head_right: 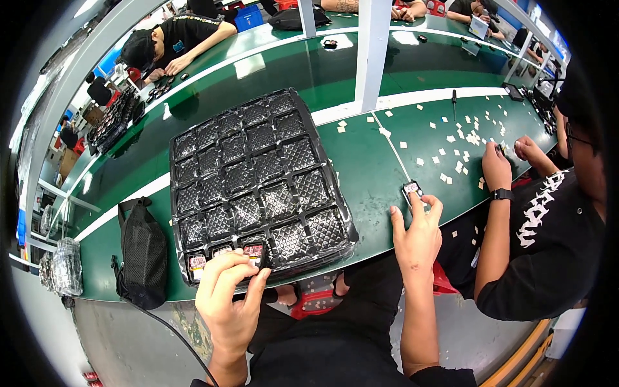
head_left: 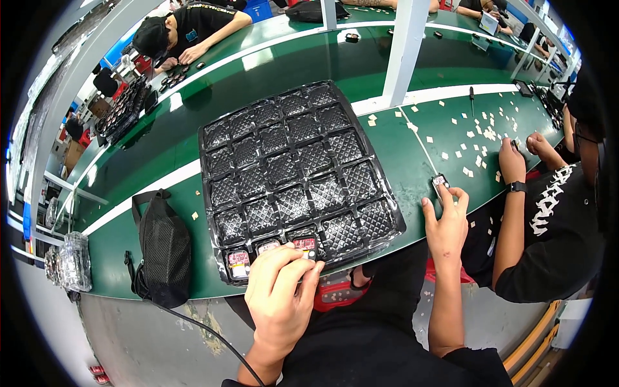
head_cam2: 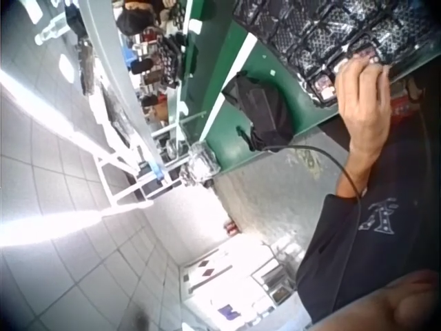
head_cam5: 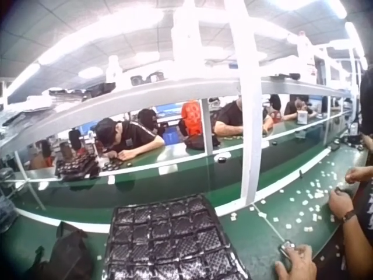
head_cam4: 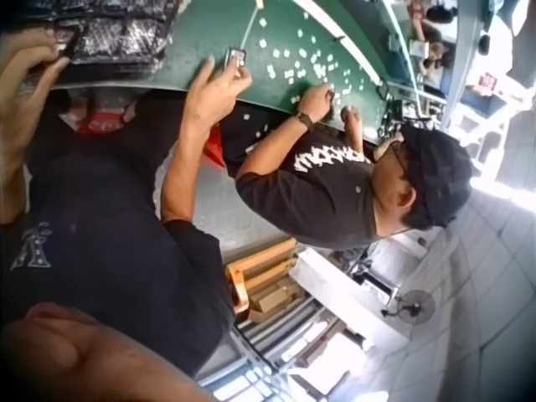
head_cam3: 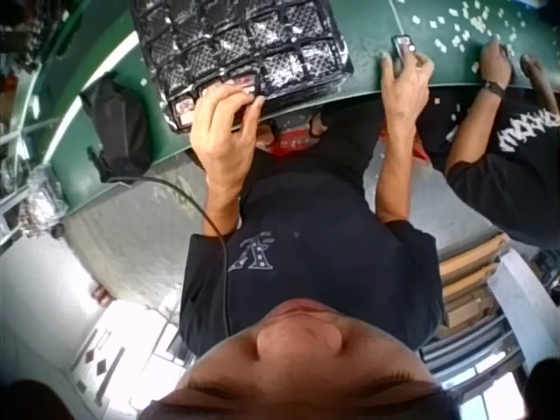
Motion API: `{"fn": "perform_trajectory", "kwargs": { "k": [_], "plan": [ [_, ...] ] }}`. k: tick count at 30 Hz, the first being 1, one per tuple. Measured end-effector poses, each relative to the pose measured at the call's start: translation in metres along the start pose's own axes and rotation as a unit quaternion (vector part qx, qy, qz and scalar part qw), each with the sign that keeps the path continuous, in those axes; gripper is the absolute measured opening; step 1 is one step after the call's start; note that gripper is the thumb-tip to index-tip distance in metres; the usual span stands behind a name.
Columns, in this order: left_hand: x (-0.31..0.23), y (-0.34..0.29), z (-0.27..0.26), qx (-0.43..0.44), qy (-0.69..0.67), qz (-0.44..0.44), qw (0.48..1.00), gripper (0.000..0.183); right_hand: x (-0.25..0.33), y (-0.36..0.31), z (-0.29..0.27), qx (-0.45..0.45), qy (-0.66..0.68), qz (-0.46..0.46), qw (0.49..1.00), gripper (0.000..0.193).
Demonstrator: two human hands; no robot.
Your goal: Assembling small electronic components and placing them into a plastic tray.
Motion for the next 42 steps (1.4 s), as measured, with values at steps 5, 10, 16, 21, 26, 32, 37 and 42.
{"fn": "perform_trajectory", "kwargs": {
  "k": [5, 10, 16, 21, 26, 32, 37, 42],
  "plan": [
    [-0.007, 0.003, 0.005, 0.060, 0.074, 0.016, 0.995, 0.030, -0.004, 0.005, 0.000, 0.006, -0.004, -0.004, 1.000, 0.037],
    [-0.008, -0.007, 0.010, 0.083, 0.096, 0.007, 0.992, 0.037, -0.004, 0.009, 0.001, 0.026, -0.004, 0.008, 1.000, 0.032],
    [-0.022, -0.016, -0.014, -0.003, -0.029, 0.057, 0.998, 0.024, -0.009, 0.013, 0.004, 0.018, 0.022, -0.030, 0.999, 0.030],
    [-0.030, -0.028, -0.024, -0.058, -0.123, 0.101, 0.985, 0.013, -0.008, 0.013, 0.002, 0.032, 0.019, 0.030, 0.999, 0.038],
    [-0.032, -0.031, -0.014, -0.049, -0.196, 0.095, 0.975, 0.013, -0.006, 0.010, -0.001, 0.056, 0.041, 0.023, 0.997, 0.045],
    [-0.007, -0.038, 0.019, 0.056, -0.468, -0.085, 0.878, 0.022, 0.073, -0.031, -0.069, 0.088, 0.314, -0.200, 0.924, 0.060],
    [-0.012, -0.066, 0.073, 0.276, -0.673, -0.252, 0.639, 0.073, 0.143, -0.069, -0.090, 0.239, 0.454, -0.361, 0.779, 0.053],
    [-0.026, -0.086, 0.077, 0.396, -0.684, -0.233, 0.567, 0.069, 0.158, -0.079, -0.083, 0.294, 0.470, -0.382, 0.740, 0.042]
  ]
}}
Point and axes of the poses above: each hand's wrist, its own y-axis towards the middle knuckle, its own z-axis out of the palm, x = y × z, the point moved 9 cm from there along y, towards the middle knuckle, and after that the axes turned 4 degrees about x, right-handed, at the moved point
